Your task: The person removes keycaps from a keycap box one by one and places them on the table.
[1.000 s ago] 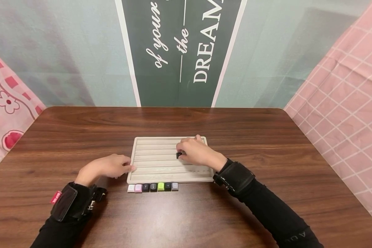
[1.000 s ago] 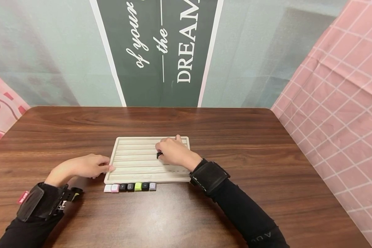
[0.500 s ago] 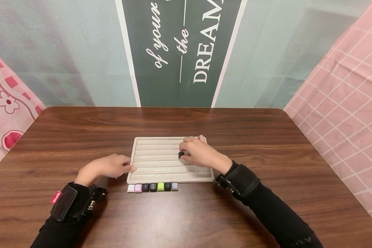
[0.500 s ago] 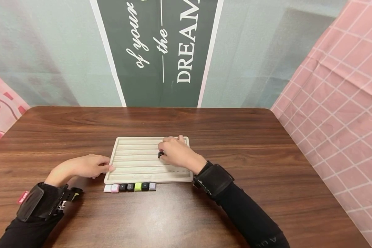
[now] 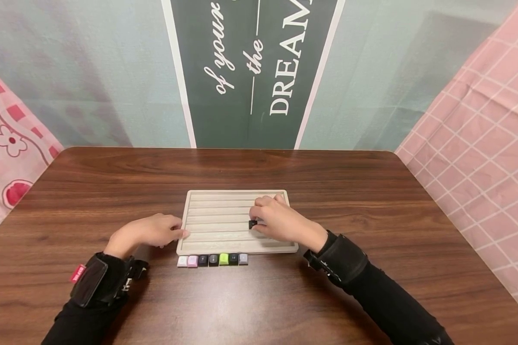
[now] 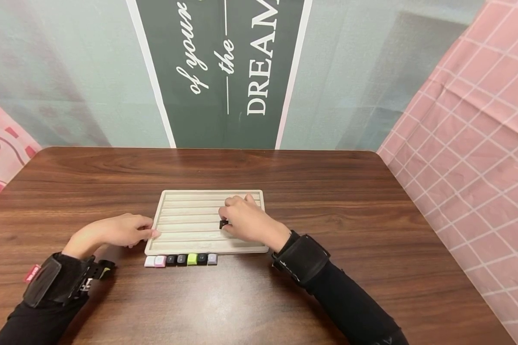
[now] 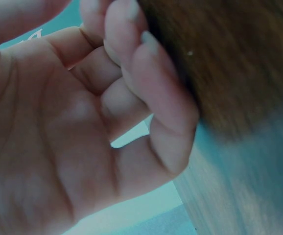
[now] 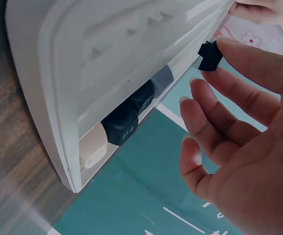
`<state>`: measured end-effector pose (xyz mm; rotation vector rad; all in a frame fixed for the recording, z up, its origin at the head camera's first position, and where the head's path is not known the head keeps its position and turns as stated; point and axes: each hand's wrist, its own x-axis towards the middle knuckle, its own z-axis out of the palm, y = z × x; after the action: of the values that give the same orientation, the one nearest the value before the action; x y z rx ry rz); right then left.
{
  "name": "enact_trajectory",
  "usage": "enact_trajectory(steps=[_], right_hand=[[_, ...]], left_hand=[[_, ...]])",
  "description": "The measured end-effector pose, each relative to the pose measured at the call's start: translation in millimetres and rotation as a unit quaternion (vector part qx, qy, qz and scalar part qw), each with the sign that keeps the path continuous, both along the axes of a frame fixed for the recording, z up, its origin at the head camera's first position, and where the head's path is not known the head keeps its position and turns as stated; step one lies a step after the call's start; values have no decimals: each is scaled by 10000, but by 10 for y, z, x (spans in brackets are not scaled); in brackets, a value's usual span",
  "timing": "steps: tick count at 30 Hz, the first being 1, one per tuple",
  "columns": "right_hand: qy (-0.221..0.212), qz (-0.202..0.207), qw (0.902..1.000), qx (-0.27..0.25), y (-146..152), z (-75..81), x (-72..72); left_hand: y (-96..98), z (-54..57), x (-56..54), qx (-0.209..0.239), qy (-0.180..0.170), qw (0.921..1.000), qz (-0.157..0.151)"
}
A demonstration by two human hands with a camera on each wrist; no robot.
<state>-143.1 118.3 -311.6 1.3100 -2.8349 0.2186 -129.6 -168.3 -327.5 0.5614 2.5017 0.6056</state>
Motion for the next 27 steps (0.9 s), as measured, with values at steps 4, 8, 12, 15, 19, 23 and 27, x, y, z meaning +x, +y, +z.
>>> enact_trajectory(steps=[4, 8, 12, 15, 19, 23, 27], right_hand=[[13, 114, 9999, -6, -1, -1, 37], [-63, 299, 9995, 19, 2, 3, 78], [-133, 486, 9987, 126, 6, 22, 132], [-175, 559, 9980, 235, 2, 31, 175], [-224, 607, 9972, 374, 1, 31, 218], [-324, 637, 9967, 398, 4, 25, 245], [-481, 651, 9960, 391, 12, 17, 265]], left_hand=[[-2, 2, -5, -9, -28, 10000, 10], [1, 5, -5, 28, -82, 10000, 19], [4, 6, -7, 40, -104, 9999, 25], [4, 1, -11, 53, -101, 9999, 26], [1, -4, -11, 40, -67, 10000, 15], [0, -5, -9, 31, -52, 10000, 9], [2, -5, -8, 33, -58, 10000, 2]])
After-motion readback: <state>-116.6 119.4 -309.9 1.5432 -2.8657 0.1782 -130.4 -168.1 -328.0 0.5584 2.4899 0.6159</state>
